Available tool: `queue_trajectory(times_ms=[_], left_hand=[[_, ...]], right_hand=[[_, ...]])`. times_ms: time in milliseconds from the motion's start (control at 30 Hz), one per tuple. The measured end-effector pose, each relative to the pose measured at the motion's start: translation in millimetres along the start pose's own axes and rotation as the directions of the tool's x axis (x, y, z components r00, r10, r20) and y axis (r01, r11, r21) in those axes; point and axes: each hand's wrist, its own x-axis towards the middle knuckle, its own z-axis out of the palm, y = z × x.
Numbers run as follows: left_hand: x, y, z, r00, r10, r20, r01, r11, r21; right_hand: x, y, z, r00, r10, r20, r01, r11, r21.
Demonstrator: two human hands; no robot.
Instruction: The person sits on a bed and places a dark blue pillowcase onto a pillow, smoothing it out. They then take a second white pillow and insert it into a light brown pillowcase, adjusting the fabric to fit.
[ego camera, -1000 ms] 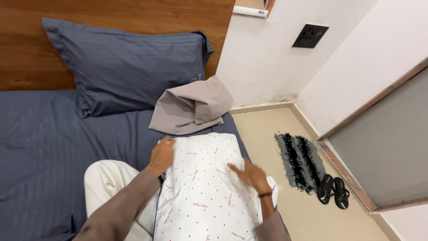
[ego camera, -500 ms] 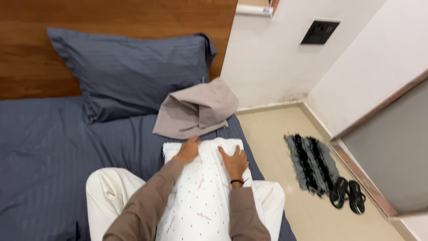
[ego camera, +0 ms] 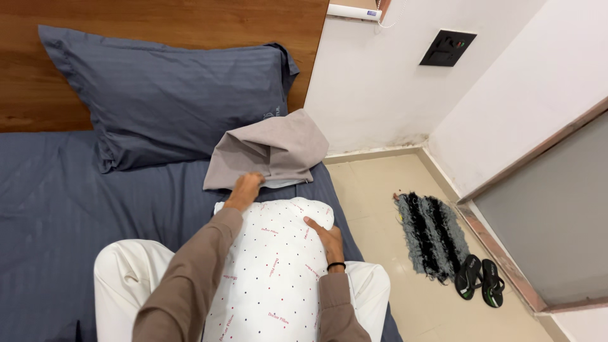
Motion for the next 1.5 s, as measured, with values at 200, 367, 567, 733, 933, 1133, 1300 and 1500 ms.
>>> queue_trajectory(times_ms=[200, 367, 567, 733, 933, 1133, 1300, 1500], left_hand=[[9, 42, -91, 0.998, -0.068, 0.014, 0.069, 0.955, -0.287], [5, 65, -147, 0.999, -0.042, 0.028, 0.05, 0.91, -0.412], [-8, 74, -177, 0.999, 0.036, 0.021, -0.025, 0.92, -0.392], [-9, 48, -173, 0.974, 0.226, 0.025, -0.212, 0.944, -0.252], [-4, 74, -159, 0.982, 0.1, 0.158, -0.074, 0.984, -0.161], [19, 123, -130, 0.963, 0.093, 0.254, -0.003, 0.942, -0.335], [34, 99, -76, 0.914, 0.405, 0.03, -0.404, 0.898, 0.174], [38, 81, -41, 0.86, 0.468, 0.204, -0.51, 0.764, 0.396]], right_hand=[[-17, -9, -6, 0.994, -0.043, 0.096, 0.005, 0.933, 0.36], [-37, -22, -31, 0.986, -0.169, 0.005, 0.144, 0.852, 0.504], [-66, -41, -37, 0.983, -0.18, -0.02, 0.164, 0.835, 0.525], [-85, -51, -43, 0.959, -0.28, -0.052, 0.267, 0.819, 0.508], [-95, -58, -38, 0.957, -0.277, -0.089, 0.283, 0.811, 0.512], [-51, -30, 6, 0.952, -0.304, 0.028, 0.281, 0.909, 0.308], [-10, 1, 9, 0.951, -0.309, 0.025, 0.302, 0.941, 0.155], [27, 7, 7, 0.984, -0.155, 0.082, 0.126, 0.949, 0.289]])
